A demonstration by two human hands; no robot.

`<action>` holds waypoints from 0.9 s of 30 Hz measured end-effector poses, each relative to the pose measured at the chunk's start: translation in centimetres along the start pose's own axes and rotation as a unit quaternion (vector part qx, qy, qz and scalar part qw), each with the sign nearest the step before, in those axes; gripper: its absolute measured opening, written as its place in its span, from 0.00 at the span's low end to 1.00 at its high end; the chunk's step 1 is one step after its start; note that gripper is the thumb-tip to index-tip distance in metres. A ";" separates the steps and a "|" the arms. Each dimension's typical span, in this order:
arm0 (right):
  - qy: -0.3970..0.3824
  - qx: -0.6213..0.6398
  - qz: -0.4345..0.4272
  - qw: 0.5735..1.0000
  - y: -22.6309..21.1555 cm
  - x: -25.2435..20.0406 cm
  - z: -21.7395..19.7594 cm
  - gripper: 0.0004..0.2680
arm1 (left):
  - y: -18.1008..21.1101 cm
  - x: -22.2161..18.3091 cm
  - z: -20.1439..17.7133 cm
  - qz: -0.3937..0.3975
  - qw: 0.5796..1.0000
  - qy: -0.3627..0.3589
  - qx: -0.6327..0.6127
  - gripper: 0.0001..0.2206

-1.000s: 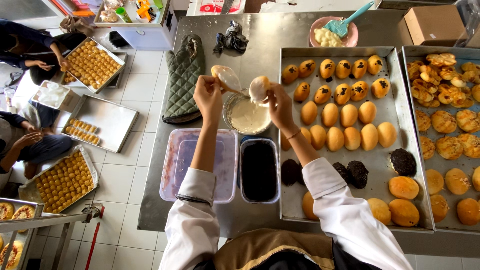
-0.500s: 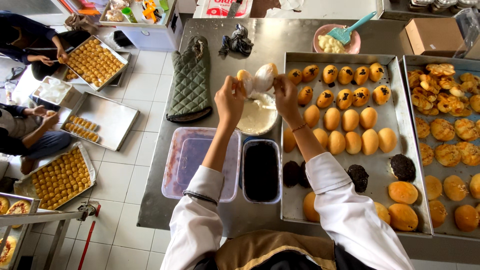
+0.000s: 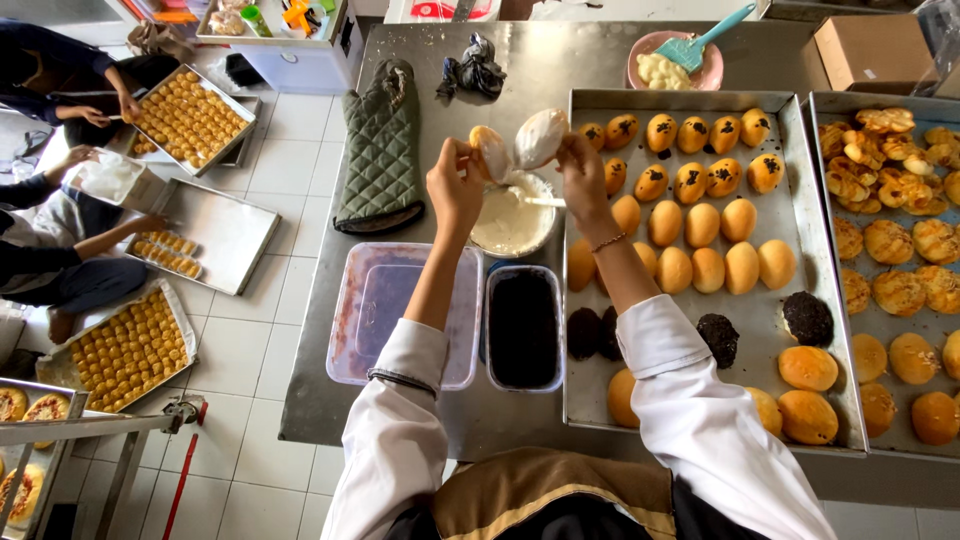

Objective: The person applies cream and chocolate toppings to baked bread by hand, dipping the bread into a bowl of cream and then into a container of chocolate sprinkles before placing them on a tray.

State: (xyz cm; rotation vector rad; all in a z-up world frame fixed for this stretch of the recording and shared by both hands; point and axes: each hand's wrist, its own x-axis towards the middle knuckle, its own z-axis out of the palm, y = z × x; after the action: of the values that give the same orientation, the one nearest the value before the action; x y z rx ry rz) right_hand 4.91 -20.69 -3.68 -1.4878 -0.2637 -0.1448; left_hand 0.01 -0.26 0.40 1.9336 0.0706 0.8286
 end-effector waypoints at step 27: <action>0.100 -0.471 -0.436 0.760 -2.3 -2.2 2.2 0.04 | -5.4 2.6 -1.0 -0.240 0.897 -0.093 -0.359 0.05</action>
State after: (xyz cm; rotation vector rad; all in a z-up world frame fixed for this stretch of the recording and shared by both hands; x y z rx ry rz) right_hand 2.05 -18.85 -1.87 -2.2047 -0.7812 -1.3575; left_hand 3.06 4.24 -2.37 1.2007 0.1030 0.2643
